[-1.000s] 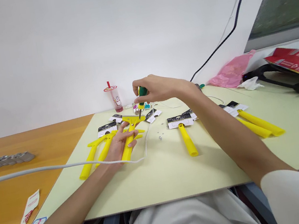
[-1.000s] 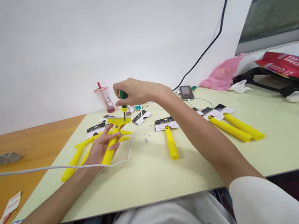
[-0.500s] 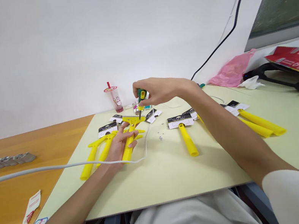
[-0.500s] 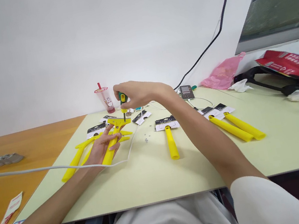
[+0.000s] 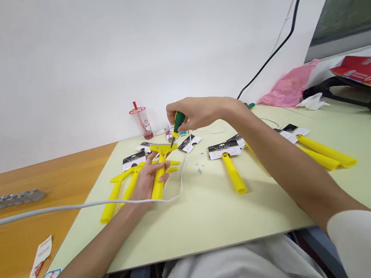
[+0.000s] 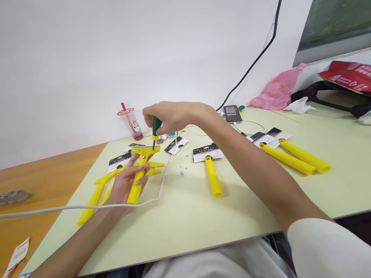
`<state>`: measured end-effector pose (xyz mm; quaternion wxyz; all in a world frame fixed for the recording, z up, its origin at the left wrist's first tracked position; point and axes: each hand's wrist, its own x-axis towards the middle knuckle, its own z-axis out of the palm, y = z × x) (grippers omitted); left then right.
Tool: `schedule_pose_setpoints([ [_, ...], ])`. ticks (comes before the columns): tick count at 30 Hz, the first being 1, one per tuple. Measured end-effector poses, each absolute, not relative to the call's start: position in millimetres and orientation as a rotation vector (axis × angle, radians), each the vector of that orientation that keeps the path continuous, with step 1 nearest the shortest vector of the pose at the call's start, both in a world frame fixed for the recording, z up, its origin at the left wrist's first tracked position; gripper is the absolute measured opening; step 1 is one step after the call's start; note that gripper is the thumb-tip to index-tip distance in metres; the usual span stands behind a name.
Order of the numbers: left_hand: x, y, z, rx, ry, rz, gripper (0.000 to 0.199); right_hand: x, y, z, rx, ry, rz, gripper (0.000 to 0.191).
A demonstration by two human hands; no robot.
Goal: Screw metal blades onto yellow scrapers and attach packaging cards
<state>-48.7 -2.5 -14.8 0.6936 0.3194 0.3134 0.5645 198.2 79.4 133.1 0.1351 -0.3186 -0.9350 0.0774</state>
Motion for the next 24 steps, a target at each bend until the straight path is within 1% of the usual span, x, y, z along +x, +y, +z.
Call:
schedule_pose_setpoints([
  [3,-47,-3,-14,0.718,0.707,1.268,0.067,193,74,136,-0.920,-2.679,0.192,0.019],
  [7,-45,-5,-15,0.720,0.726,1.246,0.071,191,72,136,-1.091,-2.661,0.090,0.030],
  [12,-44,-6,-16,0.713,0.746,1.250,0.074,195,77,133,-1.060,-2.710,0.126,0.029],
  [15,-43,-6,-15,0.710,0.769,1.245,0.074,193,76,134,-1.037,-2.695,0.146,0.023],
  [20,-39,-6,-16,0.702,0.777,1.251,0.078,188,74,135,-1.108,-2.664,0.155,0.033],
  [24,-37,-5,-20,0.670,0.784,1.240,0.077,192,77,132,-1.128,-2.707,0.132,0.027],
])
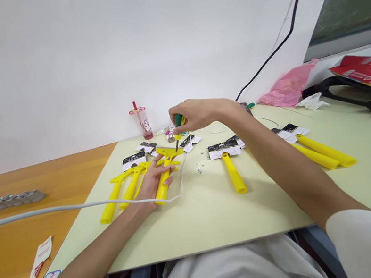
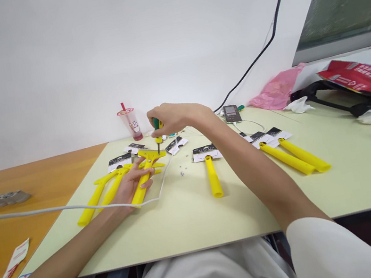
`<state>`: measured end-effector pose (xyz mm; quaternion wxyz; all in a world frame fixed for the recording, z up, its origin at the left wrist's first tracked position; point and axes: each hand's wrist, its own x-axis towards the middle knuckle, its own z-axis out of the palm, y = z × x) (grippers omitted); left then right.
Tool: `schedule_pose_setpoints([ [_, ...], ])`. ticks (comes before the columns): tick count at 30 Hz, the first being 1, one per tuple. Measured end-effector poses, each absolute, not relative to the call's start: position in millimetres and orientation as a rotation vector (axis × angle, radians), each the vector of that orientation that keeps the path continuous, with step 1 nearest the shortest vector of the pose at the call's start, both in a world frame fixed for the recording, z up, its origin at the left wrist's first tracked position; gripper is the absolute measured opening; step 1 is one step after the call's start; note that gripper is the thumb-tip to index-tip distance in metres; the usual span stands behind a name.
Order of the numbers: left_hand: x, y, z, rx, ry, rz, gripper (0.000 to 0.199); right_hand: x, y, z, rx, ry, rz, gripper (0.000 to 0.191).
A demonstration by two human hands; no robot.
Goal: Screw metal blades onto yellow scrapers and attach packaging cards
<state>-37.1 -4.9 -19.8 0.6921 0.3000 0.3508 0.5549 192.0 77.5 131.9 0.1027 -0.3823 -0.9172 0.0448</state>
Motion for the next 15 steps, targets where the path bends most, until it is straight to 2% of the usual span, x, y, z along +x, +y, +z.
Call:
schedule_pose_setpoints([
  [8,-36.6,-2.8,-23.6,0.682,0.807,1.241,0.080,190.4,79.3,132.6,-1.095,-2.754,0.133,0.019],
  [15,-36.9,-2.6,-23.9,0.666,0.805,1.245,0.083,193.5,80.0,130.1,-1.356,-2.766,0.256,0.035],
])
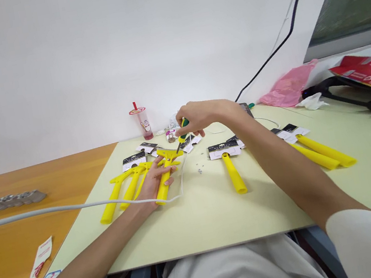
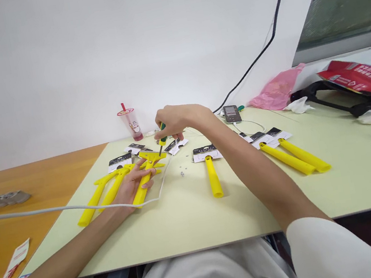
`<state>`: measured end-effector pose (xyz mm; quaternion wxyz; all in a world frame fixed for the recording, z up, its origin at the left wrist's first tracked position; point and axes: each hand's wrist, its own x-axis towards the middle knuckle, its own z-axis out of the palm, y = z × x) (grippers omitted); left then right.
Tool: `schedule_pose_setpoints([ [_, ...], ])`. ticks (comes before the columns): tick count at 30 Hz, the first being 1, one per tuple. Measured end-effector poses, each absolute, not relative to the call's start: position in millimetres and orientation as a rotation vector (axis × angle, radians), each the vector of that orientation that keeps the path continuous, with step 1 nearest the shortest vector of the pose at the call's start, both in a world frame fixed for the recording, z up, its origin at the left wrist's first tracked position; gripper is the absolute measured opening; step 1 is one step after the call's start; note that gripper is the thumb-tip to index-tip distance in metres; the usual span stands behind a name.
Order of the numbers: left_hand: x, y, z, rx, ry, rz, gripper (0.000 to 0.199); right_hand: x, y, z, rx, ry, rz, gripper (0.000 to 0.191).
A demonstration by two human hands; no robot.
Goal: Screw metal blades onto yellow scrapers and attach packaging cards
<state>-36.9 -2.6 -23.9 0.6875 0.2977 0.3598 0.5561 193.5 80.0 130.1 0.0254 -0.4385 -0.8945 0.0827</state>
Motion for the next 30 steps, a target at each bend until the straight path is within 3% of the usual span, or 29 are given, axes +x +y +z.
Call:
schedule_pose_setpoints([
  [5,-36.8,-1.5,-22.2,0.650,0.831,1.278,0.080,196.2,80.9,129.6,-1.390,-2.803,0.258,0.047],
  [10,-37.7,-0.3,-22.1,0.666,0.809,1.283,0.083,191.7,74.7,133.0,-1.320,-2.792,0.189,0.035],
  [16,-36.4,-2.2,-20.2,0.661,0.836,1.266,0.082,191.5,75.6,133.2,-1.445,-2.740,0.105,0.044],
  [26,-39.1,0.6,-23.9,0.661,0.813,1.283,0.082,193.1,74.0,134.8,-1.343,-2.771,0.144,0.040],
  [30,-39.4,0.3,-24.5,0.675,0.792,1.283,0.083,190.8,76.7,133.7,-1.368,-2.747,0.085,0.047],
])
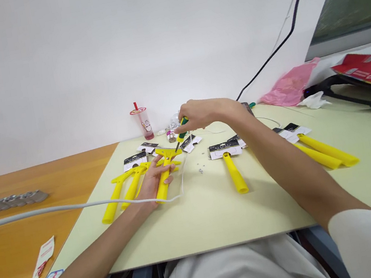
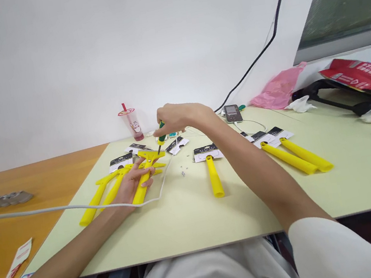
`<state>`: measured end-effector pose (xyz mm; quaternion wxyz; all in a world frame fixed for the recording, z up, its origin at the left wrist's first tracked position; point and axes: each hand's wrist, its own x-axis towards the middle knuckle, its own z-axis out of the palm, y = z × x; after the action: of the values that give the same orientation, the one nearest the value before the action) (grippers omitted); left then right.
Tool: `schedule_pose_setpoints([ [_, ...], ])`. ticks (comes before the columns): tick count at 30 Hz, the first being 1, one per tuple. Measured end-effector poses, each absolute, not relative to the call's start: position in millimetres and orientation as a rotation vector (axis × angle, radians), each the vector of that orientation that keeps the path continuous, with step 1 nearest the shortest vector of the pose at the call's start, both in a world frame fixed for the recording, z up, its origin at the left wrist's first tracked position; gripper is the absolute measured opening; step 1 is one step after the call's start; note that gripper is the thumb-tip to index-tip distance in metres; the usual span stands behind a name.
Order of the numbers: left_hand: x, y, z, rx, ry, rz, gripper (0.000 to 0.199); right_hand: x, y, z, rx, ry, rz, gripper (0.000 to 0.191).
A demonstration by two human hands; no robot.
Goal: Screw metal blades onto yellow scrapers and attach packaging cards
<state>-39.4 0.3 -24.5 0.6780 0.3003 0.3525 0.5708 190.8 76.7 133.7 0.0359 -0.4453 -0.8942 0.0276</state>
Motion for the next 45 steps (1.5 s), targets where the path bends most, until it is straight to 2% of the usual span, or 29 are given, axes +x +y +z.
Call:
schedule_pose_setpoints([
  [8,-37,-3,-20,0.665,0.832,1.266,0.083,199,81,131,-1.363,-2.752,0.157,0.039],
  [11,-37,-3,-20,0.664,0.823,1.267,0.084,197,80,133,-1.277,-2.757,0.079,0.039],
  [20,-37,-3,-20,0.674,0.840,1.253,0.082,194,85,132,-1.379,-2.674,-0.060,0.071],
  [31,-38,-3,-20,0.662,0.822,1.249,0.082,199,86,127,-1.301,-2.760,0.172,0.053],
  [35,-38,-3,-20,0.665,0.810,1.256,0.081,197,83,130,-1.137,-2.757,0.126,0.045],
  [40,-38,-2,-20,0.653,0.812,1.261,0.083,192,77,133,-1.138,-2.721,0.020,0.048],
  [45,-39,-1,-22,0.664,0.808,1.264,0.083,192,74,134,-1.248,-2.673,0.023,0.062],
])
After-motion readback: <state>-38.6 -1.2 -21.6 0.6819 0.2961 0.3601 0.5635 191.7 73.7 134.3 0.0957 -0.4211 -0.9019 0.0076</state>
